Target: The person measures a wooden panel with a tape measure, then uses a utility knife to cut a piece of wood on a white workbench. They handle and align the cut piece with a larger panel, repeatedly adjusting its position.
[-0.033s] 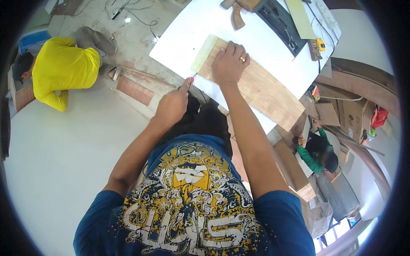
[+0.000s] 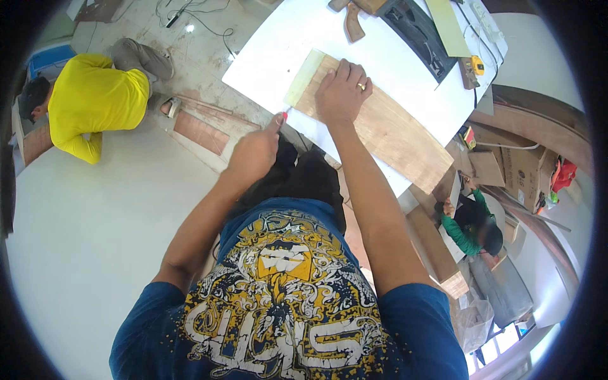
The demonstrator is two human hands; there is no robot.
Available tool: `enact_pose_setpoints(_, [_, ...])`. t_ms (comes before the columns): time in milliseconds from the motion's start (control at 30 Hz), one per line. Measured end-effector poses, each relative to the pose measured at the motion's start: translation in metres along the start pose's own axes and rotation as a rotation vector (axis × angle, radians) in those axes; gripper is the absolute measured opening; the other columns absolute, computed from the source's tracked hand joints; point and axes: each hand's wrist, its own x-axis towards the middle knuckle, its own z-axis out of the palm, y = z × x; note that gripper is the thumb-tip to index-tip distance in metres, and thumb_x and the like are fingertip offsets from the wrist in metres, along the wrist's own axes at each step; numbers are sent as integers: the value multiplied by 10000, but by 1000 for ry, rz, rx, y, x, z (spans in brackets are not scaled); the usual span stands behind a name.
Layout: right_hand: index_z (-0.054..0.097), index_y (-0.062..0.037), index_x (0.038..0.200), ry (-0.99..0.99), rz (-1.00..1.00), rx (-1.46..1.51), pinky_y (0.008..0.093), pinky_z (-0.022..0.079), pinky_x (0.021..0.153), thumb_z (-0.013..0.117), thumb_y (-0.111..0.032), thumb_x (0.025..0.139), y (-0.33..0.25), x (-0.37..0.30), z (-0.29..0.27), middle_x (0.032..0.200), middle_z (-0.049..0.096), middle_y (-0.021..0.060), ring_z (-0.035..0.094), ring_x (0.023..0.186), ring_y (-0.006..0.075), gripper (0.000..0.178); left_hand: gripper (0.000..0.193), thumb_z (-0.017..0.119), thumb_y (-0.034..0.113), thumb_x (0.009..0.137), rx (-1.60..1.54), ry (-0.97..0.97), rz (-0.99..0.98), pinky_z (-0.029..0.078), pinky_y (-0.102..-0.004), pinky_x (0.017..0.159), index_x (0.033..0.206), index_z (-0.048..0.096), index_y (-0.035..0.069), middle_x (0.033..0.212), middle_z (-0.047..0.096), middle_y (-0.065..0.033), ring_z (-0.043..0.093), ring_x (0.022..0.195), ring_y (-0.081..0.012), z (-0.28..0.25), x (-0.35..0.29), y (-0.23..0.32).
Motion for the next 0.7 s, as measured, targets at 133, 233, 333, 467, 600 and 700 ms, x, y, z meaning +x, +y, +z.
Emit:
enact_pose_setpoints(133, [527, -35, 1368, -8, 2, 19, 577, 209, 1173, 498, -269, 1017, -3, 6, -7, 1342, 488, 158, 403, 1355, 320, 423, 507, 523, 161, 1018, -126, 121, 127, 529, -578, 772, 1514, 473, 71, 865, 698, -290, 688, 844, -488, -25, 53, 19])
enact_pose_setpoints(233, [521, -28, 1375, -18, -3, 31, 579, 207, 1177, 489, -268, 1022, -5, 2, -6, 1352, 489, 163, 396, 1368, 326, 428, 525, 545, 123, 991, -104, 161, 127, 551, -555, 759, 1503, 486, 22, 823, 699, -284, 703, 825, -456, -12, 103, 25])
enact_pose_setpoints(333, [515, -25, 1387, -40, 19, 39, 578, 200, 1182, 484, -270, 1027, -3, 6, -9, 1365, 491, 166, 388, 1379, 329, 437, 494, 525, 158, 1015, -87, 169, 161, 564, -543, 789, 1490, 502, 22, 869, 724, -267, 713, 839, -455, -6, 120, 38])
enact_pose_setpoints(467, [509, -25, 1399, -52, 19, 31, 574, 186, 1190, 485, -274, 1029, -2, 4, -7, 1373, 493, 160, 379, 1387, 327, 447, 470, 490, 195, 1040, -35, 88, 131, 574, -532, 806, 1458, 513, -17, 900, 730, -275, 722, 844, -447, -15, 122, 48])
enact_pose_setpoints(600, [514, -24, 1392, -32, 13, 32, 571, 189, 1186, 496, -273, 1022, -2, 4, -8, 1357, 501, 154, 387, 1370, 328, 446, 464, 487, 187, 1032, -10, 118, 165, 578, -529, 786, 1436, 521, -38, 890, 730, -276, 728, 853, -438, -19, 121, 57])
enact_pose_setpoints(700, [524, -24, 1372, -14, -4, 28, 570, 199, 1178, 505, -276, 1018, -1, 4, -4, 1345, 506, 149, 393, 1358, 326, 435, 477, 500, 165, 1014, 9, 111, 146, 568, -551, 774, 1463, 506, 5, 880, 723, -280, 718, 853, -456, -5, 117, 49])
